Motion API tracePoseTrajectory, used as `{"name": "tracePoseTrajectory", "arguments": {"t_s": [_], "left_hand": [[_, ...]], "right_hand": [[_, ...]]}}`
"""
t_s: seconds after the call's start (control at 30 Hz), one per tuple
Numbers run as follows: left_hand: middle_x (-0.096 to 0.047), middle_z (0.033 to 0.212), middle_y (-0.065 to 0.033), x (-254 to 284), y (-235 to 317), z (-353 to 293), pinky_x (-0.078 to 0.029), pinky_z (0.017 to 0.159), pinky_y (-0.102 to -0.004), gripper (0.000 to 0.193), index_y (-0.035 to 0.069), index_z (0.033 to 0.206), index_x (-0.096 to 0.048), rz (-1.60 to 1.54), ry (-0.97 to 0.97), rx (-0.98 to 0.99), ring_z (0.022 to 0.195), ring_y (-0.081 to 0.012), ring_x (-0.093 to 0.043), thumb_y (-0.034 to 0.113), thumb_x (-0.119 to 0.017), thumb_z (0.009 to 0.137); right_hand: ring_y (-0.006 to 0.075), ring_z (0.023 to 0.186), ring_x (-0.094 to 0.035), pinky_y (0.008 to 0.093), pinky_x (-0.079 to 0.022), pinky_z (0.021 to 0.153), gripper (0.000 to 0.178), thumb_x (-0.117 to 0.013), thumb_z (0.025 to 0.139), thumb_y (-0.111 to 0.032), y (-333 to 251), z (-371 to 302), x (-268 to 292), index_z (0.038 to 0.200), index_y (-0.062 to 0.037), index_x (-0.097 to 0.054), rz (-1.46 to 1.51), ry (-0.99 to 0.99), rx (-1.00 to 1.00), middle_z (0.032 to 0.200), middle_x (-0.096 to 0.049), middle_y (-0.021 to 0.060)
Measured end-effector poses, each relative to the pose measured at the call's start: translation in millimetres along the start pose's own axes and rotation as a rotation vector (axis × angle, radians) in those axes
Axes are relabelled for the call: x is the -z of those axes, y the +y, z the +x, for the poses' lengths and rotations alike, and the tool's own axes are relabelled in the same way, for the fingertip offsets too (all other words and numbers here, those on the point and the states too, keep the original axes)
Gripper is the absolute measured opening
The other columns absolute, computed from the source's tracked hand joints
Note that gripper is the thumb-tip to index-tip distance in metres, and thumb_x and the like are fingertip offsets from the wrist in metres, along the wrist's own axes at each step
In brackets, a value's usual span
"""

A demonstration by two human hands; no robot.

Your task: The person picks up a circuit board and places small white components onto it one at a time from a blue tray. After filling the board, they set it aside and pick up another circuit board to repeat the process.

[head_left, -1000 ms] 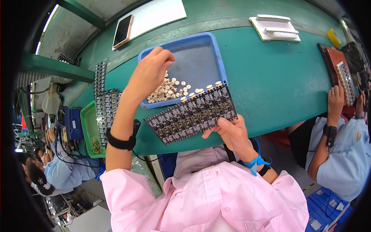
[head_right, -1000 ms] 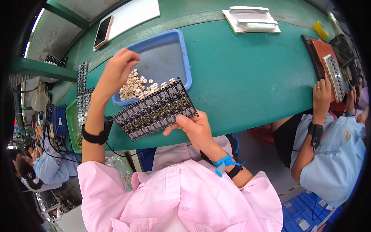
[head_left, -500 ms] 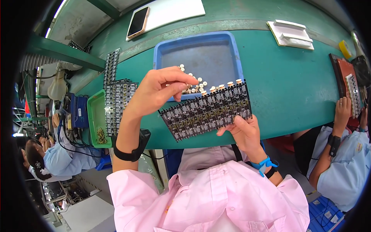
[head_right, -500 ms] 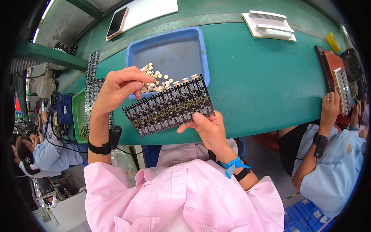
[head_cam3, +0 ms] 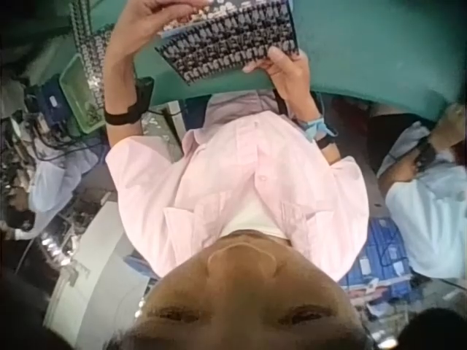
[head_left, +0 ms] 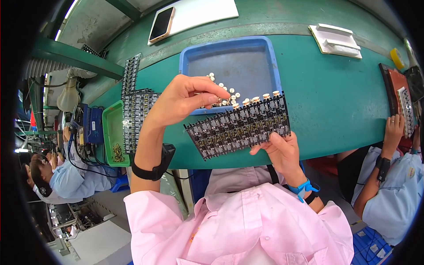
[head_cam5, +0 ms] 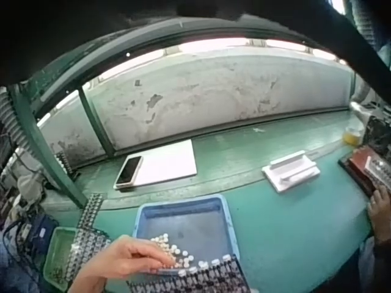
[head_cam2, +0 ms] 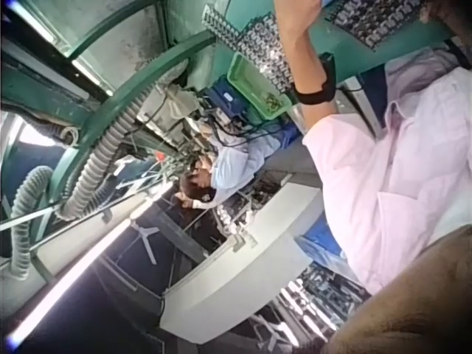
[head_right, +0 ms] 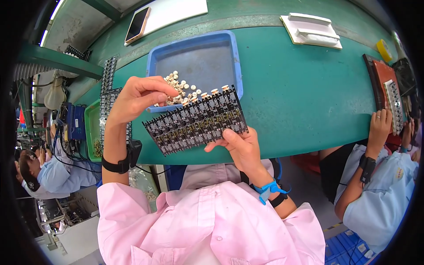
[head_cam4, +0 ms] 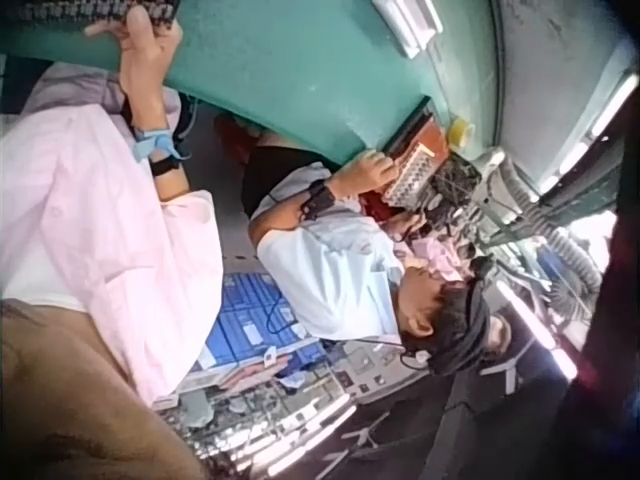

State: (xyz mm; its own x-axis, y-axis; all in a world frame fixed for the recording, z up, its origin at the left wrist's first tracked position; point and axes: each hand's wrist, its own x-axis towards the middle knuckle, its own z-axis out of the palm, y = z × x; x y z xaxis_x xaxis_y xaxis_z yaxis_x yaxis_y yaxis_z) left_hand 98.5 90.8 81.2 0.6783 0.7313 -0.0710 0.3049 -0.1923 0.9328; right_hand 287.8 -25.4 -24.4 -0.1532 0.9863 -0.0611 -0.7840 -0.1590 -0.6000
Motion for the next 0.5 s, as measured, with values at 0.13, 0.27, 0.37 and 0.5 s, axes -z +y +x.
{"name": "tracePoseTrajectory", "arguments": {"t_s": [0.13, 0.27, 0.37, 0.5], "left_hand": [[-0.053, 0.069, -0.0035, -1.2, 6.8, -0.9, -0.038, 0.051, -0.0163, 0.014, -0.003, 0.085, -0.056, -0.126, 0.010, 0.140, 0.056, -0.0061, -0.047, 0.001, -0.051, 0.072], [-0.054, 0.072, -0.0030, 0.3, 2.4, -0.6, -0.038, 0.053, -0.0160, 0.013, -0.002, 0.085, -0.054, -0.218, -0.049, 0.130, 0.059, -0.0056, -0.048, 0.003, -0.051, 0.073], [-0.053, 0.072, -0.0028, 0.1, 3.0, -1.8, -0.038, 0.054, -0.0158, 0.012, -0.001, 0.084, -0.054, -0.181, -0.036, 0.120, 0.061, -0.0052, -0.048, 0.004, -0.051, 0.073], [-0.053, 0.071, -0.0021, -1.3, 4.2, -2.1, -0.038, 0.054, -0.0157, 0.011, -0.001, 0.082, -0.053, -0.152, -0.034, 0.110, 0.061, -0.0049, -0.047, 0.005, -0.051, 0.074]], "right_hand": [[0.0294, 0.063, -0.057, 0.0386, -0.048, 0.059, 0.025, -0.043, 0.079, -0.010, 1.5, 0.7, 2.1, 0.097, 0.0078, -0.044, 0.003, -0.005, 0.010, 0.089, -0.054, 0.0198], [0.0294, 0.062, -0.057, 0.0387, -0.047, 0.058, 0.025, -0.042, 0.079, -0.009, 1.1, 0.2, 1.1, 0.098, 0.0076, -0.044, -0.009, 0.002, 0.016, 0.089, -0.054, 0.0201], [0.0293, 0.062, -0.057, 0.0385, -0.047, 0.058, 0.025, -0.042, 0.079, -0.009, 0.7, -0.3, -0.9, 0.098, 0.0074, -0.044, -0.007, 0.013, 0.025, 0.089, -0.054, 0.0201], [0.0292, 0.063, -0.057, 0.0381, -0.048, 0.058, 0.025, -0.042, 0.079, -0.009, 2.4, -0.2, 0.3, 0.098, 0.0073, -0.044, -0.008, 0.004, 0.028, 0.089, -0.054, 0.0201]]}}
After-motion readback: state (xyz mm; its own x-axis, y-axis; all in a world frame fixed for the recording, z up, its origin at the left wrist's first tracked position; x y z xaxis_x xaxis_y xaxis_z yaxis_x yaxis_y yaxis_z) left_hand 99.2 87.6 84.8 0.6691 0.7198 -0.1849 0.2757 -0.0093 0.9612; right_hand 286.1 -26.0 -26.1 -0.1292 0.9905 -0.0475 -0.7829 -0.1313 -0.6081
